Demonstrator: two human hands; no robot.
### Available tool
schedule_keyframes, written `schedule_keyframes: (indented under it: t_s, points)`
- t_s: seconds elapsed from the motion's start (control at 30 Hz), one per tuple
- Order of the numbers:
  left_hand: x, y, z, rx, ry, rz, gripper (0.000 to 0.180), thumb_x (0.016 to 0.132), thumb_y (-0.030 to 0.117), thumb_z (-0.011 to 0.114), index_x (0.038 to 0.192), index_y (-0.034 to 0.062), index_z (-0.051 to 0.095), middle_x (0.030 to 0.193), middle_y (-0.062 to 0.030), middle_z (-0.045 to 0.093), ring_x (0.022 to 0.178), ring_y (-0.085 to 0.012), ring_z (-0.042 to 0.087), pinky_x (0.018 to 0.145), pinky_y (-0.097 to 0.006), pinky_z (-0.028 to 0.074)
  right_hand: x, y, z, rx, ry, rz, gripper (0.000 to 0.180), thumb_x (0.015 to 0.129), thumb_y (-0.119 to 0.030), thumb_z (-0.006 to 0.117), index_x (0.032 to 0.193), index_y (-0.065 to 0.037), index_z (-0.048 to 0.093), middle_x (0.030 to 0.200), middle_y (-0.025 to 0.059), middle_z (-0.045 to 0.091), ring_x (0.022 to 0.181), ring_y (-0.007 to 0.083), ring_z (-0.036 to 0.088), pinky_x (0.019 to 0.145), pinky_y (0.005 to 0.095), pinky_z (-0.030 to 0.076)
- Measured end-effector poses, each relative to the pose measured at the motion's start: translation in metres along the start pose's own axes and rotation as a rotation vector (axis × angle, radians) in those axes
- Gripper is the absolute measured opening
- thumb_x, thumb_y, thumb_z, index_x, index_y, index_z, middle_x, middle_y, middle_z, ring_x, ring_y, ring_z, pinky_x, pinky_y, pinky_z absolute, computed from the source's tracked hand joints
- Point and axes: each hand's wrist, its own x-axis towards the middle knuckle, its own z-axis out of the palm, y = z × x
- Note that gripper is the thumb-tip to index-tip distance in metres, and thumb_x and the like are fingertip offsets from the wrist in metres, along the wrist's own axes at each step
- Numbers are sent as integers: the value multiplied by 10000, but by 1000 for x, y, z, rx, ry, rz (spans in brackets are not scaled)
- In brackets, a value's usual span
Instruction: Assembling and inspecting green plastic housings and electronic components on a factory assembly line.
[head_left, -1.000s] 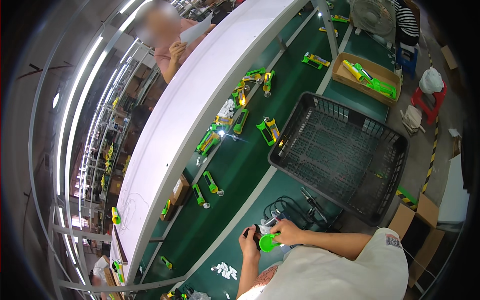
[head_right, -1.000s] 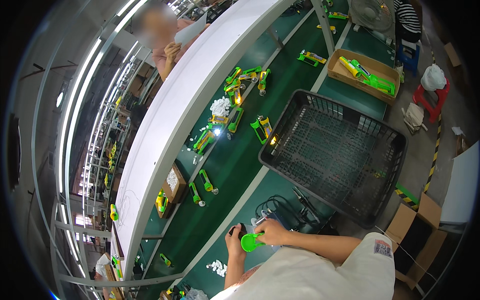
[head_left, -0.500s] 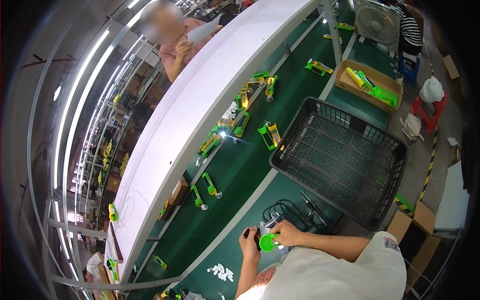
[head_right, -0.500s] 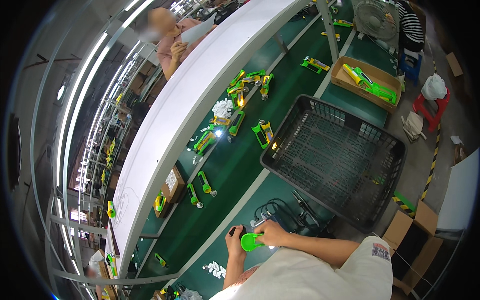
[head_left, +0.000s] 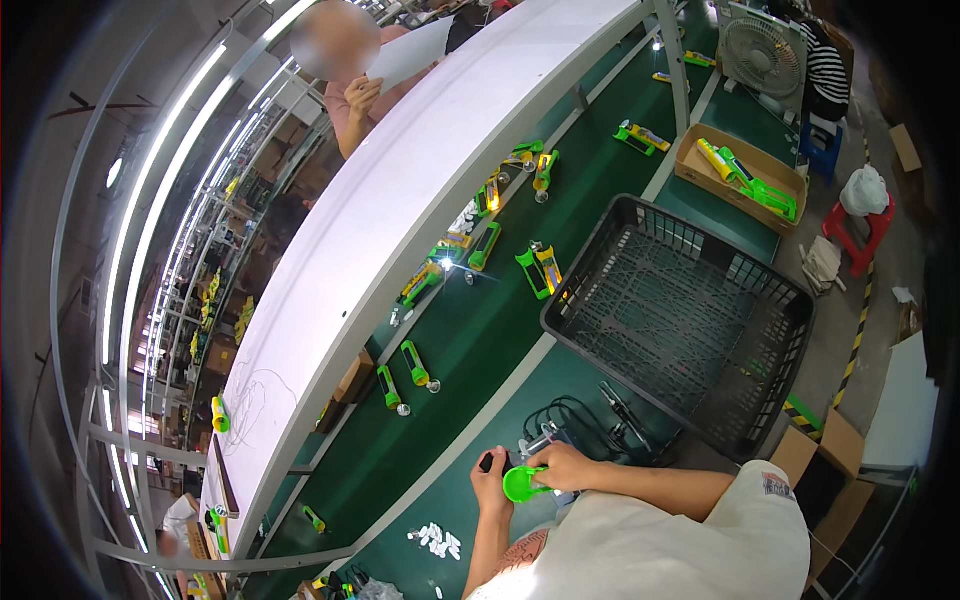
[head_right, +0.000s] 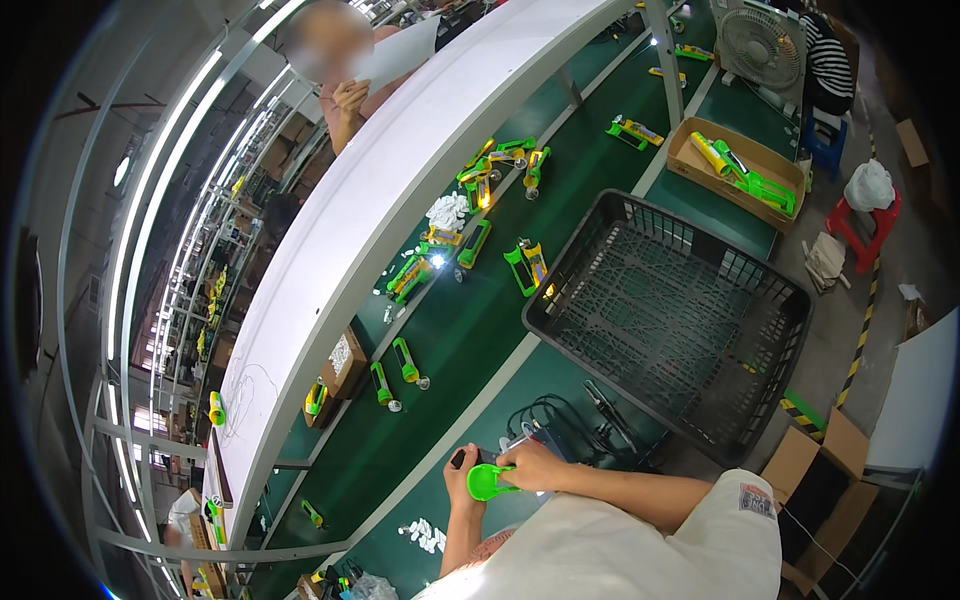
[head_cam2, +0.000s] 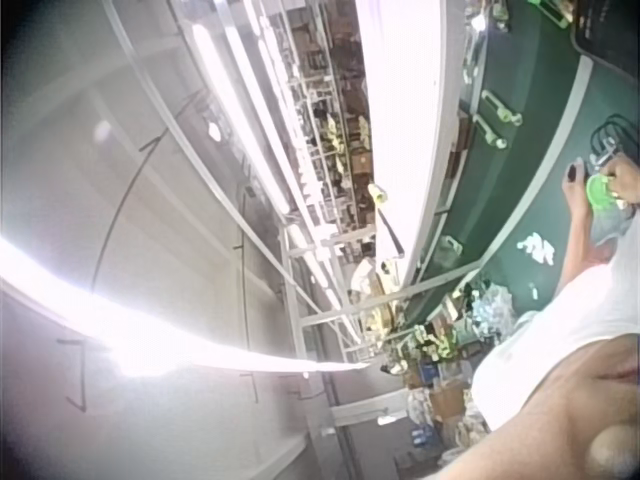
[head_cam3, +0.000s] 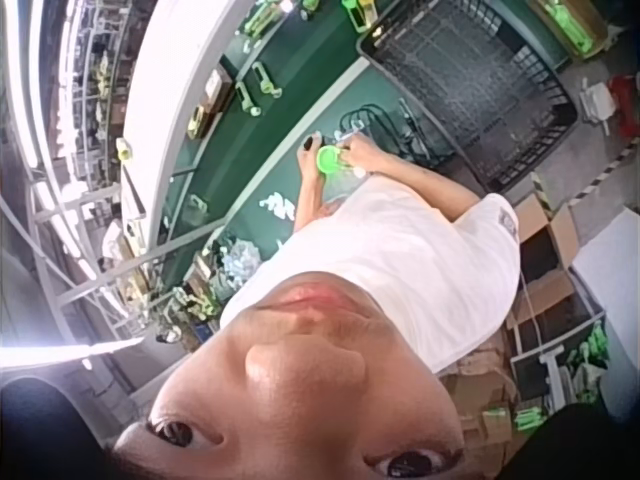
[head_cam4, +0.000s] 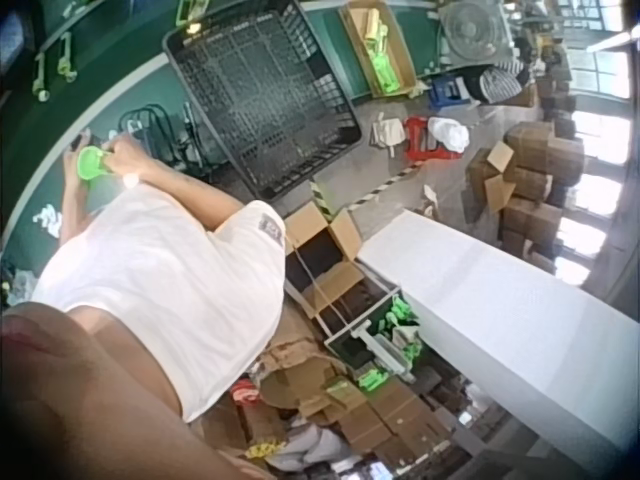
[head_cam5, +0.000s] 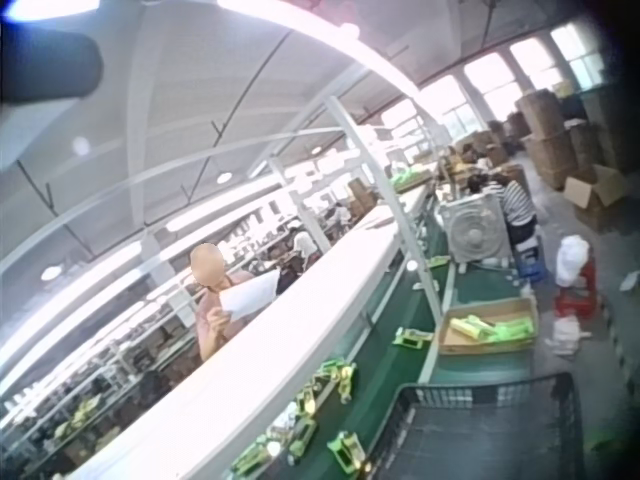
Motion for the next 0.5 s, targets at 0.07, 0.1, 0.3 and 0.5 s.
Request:
schedule_keyframes:
  t_s: [0.07, 0.1, 0.3, 0.5]
  points:
    - [2, -5, -4, -19, -8, -14, 187, 897, 192, 672, 792, 49, 613, 702, -17, 579, 596, -120, 541, 540, -258, 429, 1, -1, -1, -2, -2, -1, 171, 790, -213, 613, 729, -53, 615, 648, 145, 601, 617, 326, 583, 599, 424, 435]
    - [4, -7, -6, -38, -15, -25, 186, 904, 200, 666, 799, 57, 608, 700, -20, 582, 595, -126, 547, 540, -261, 437, 2, -4, -3, -66, -46, -11, 160, 800, -218, 606, 758, -64, 618, 671, 138, 614, 642, 332, 596, 611, 431, 442]
    - [-4, -20, -22, -318, -81, -256, 171, 931, 210, 625, 856, 58, 606, 769, -45, 618, 653, -147, 581, 591, -276, 468, 16, -22, -16, -173, -83, -64, 127, 816, -222, 604, 857, -103, 618, 768, 122, 651, 732, 348, 625, 654, 441, 468]
    - [-15, -29, -21, -284, -147, -312, 108, 912, 47, 556, 992, -4, 606, 796, -118, 633, 581, -163, 560, 537, -288, 455, 28, -12, -13, -38, 81, -115, 95, 781, -138, 620, 822, -57, 647, 698, 168, 617, 640, 338, 616, 585, 392, 475]
